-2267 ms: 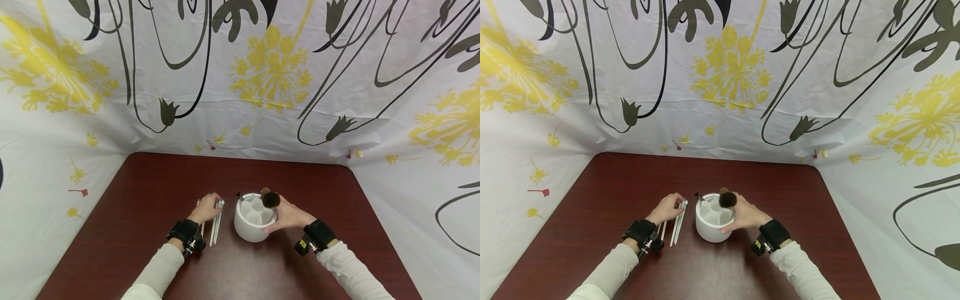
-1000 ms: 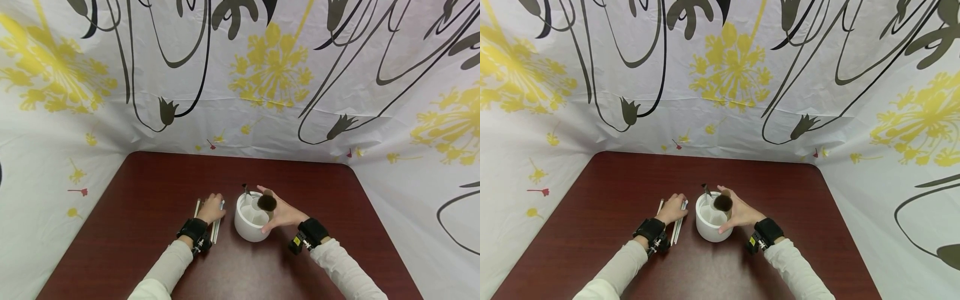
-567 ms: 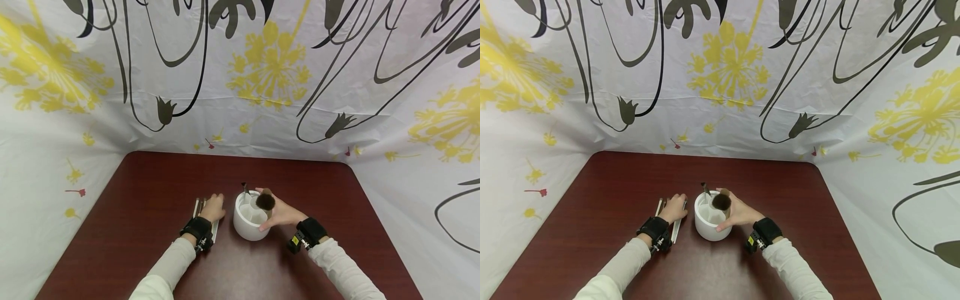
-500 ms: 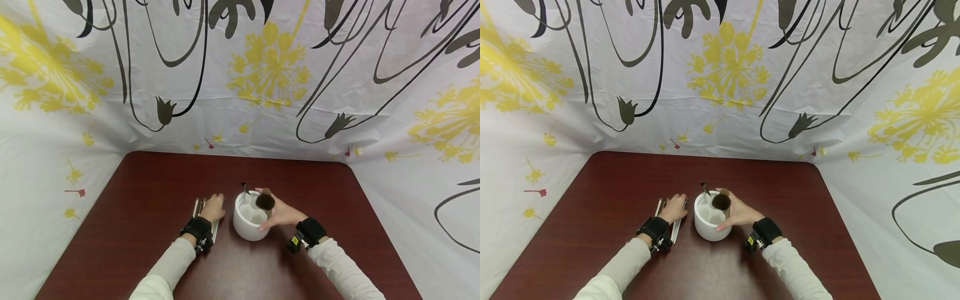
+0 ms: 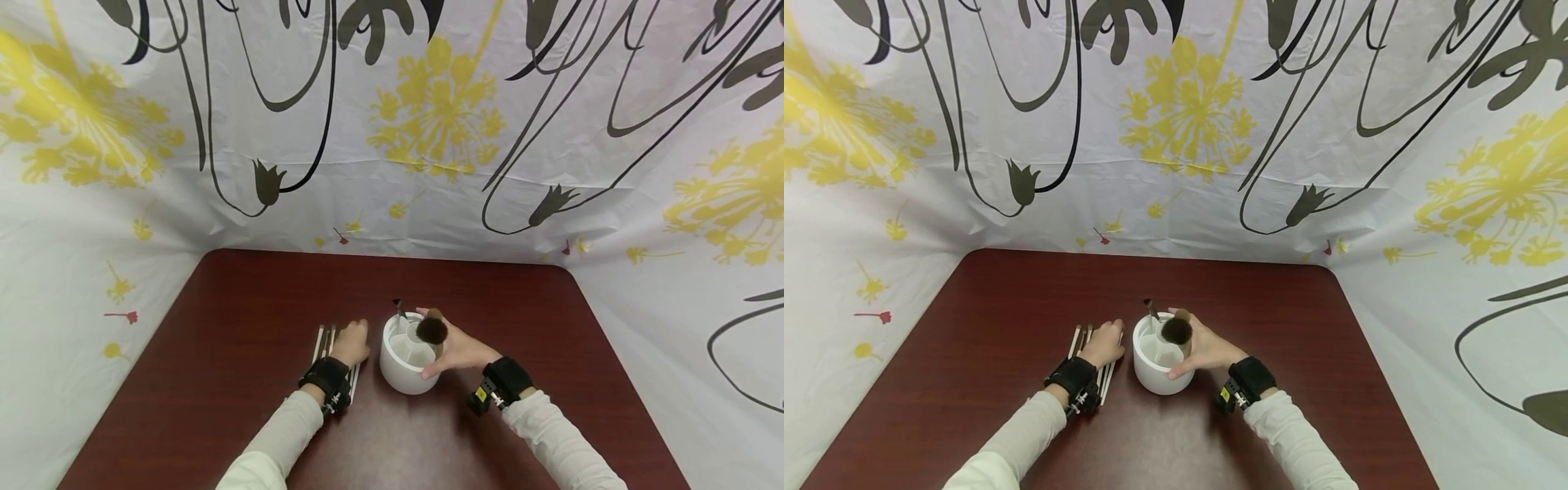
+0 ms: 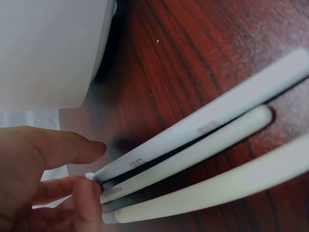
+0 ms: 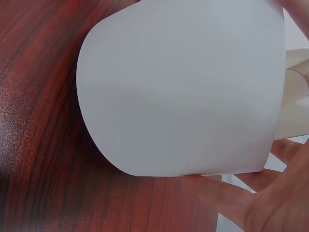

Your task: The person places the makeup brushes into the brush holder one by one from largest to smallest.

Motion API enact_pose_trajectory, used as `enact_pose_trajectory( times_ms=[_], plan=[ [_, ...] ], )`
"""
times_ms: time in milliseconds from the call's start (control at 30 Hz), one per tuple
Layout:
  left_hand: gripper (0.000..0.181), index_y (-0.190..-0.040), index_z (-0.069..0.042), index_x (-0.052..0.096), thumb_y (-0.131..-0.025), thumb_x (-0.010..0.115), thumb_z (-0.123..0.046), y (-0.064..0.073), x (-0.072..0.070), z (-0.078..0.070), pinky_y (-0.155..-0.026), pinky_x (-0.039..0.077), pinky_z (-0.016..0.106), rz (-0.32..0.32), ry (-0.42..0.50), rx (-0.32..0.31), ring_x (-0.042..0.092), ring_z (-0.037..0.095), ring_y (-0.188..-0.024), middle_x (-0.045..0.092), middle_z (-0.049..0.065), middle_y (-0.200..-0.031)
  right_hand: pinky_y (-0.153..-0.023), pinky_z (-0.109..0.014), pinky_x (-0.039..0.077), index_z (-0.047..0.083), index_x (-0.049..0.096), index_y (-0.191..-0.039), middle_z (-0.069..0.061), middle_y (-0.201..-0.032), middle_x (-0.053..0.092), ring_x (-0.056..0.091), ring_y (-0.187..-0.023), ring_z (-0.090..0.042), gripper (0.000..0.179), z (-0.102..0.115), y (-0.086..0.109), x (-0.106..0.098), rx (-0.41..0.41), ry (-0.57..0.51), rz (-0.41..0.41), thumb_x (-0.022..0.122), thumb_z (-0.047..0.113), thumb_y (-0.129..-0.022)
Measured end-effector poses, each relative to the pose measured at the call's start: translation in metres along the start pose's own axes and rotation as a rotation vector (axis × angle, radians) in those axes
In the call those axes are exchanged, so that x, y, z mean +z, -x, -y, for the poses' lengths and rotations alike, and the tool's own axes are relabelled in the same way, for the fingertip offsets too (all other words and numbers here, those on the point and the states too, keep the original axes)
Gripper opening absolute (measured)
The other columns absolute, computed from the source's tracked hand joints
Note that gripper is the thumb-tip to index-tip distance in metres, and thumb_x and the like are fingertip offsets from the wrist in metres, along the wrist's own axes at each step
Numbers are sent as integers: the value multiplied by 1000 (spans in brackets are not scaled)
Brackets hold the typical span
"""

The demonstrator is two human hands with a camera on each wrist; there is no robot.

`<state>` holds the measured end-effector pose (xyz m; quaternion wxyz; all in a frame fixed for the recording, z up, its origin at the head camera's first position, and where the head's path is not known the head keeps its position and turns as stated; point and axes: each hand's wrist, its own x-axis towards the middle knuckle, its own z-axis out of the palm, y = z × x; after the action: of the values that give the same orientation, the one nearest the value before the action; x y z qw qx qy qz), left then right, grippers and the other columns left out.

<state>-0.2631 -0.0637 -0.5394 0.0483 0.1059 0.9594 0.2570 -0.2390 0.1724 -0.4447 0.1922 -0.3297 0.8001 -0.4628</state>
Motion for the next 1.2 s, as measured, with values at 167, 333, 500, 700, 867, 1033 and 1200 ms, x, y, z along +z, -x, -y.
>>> enact_pose_trajectory(
  times_ms=[167, 333, 500, 700, 867, 1033, 1200],
  plan=[
    [22, -89, 1, 52, -72, 67, -1, 3, -1, -2, -49, 42, 32, -24, 41, -3, 55, 24, -59, 53, 9, -73, -99, -53, 25, -3, 15, -139, -26, -142, 21, 31, -127, -35, 104, -1, -1, 0, -3, -4, 1, 82, 4, -60],
    [24, -93, 3, 54, -73, 66, -1, 3, 0, -5, -49, 41, 30, -30, 26, 1, 54, 23, -57, 54, 11, -74, -99, -53, 25, -1, 15, -139, -23, -144, 17, 28, -128, -35, 103, -2, 0, 0, -4, -1, 5, 82, 5, -61],
    [31, -100, 9, 55, -73, 65, -3, 3, 2, -5, -45, 37, 29, -27, 9, -20, 49, 19, -50, 54, 12, -68, -99, -54, 24, -1, 16, -139, -20, -144, 17, 26, -129, -36, 102, -2, 0, -1, 3, -10, 7, 82, 6, -62],
    [29, -96, 10, 59, -71, 65, -4, 2, 2, -8, -43, 36, 29, -44, -11, -29, 47, 18, -48, 54, 11, -65, -100, -53, 23, 0, 15, -139, -20, -145, 15, 23, -130, -35, 100, 1, 1, -1, 11, -12, 6, 80, 4, -63],
    [20, -88, 6, 60, -71, 65, -3, 2, 1, -9, -45, 38, 30, -54, -15, -28, 49, 20, -50, 55, 13, -67, -100, -53, 23, 1, 15, -139, -20, -144, 16, 26, -130, -34, 101, -5, 0, 1, 1, -31, -2, 81, 5, -62],
    [13, -83, 2, 59, -72, 64, -3, 2, 1, -9, -44, 36, 29, -44, -8, -28, 47, 19, -49, 52, 10, -64, -99, -54, 24, 6, 15, -140, -16, -145, 16, 26, -130, -32, 105, -23, -2, 2, -20, -22, -13, 83, 10, -61],
    [8, -75, -3, 55, -73, 62, -4, 2, 1, -8, -44, 33, 27, -45, 15, -21, 42, 16, -47, 47, 5, -60, -99, -54, 25, 13, 16, -141, -10, -146, 16, 27, -130, -29, 105, -42, -4, 3, -36, 0, -14, 84, 18, -61]
  ],
)
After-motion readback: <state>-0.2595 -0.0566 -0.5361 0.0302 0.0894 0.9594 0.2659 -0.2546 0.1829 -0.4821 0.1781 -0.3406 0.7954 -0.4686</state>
